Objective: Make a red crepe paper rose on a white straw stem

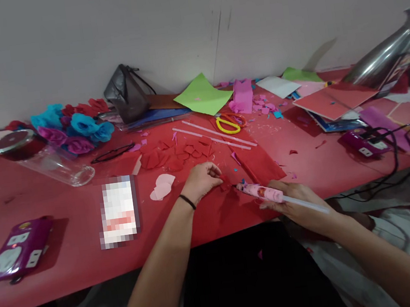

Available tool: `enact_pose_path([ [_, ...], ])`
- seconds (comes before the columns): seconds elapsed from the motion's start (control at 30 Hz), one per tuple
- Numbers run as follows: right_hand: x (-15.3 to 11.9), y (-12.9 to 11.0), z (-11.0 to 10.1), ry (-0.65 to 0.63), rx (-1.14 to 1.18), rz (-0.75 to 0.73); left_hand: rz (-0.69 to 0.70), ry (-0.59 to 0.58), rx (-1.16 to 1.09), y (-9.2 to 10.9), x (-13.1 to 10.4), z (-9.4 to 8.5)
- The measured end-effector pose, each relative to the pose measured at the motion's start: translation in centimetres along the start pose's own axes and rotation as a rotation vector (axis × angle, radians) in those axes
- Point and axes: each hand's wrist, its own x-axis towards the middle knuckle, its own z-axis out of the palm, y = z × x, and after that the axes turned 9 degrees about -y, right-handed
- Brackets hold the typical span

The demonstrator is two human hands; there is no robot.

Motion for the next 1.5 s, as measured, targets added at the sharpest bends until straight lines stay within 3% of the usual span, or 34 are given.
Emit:
enact_pose_path([
  [0.23,0.2,-0.3,-0.5,0.030,-0.010,0.025,0.006,0.000,0.001,-0.3,0.1,0.0],
  [0.4,1.1,-1.3,-0.3,-0.039,0.078,0.028,0.003,-0.011,-0.027,-0.3,0.1,0.1],
  [0.83,1.4,-1.5,-0.2,-0.054,-0.006,0.031,-0.004,-0.005,-0.058,-0.2,0.0,0.1],
  [1.07,-0.4,-0.2,0.0,0.014,-0.051,0.004,-0.008,-0.006,-0.055,-0.3,0.1,0.0],
  [1.33,0.9,-0.2,0.4,0.029,-0.158,-0.026,-0.010,-0.001,-0.058,-0.2,0.0,0.0],
  [1.5,-0.6,0.4,0.6,0.045,-0.118,-0.018,-0.014,-0.001,-0.048,-0.2,0.1,-0.1],
])
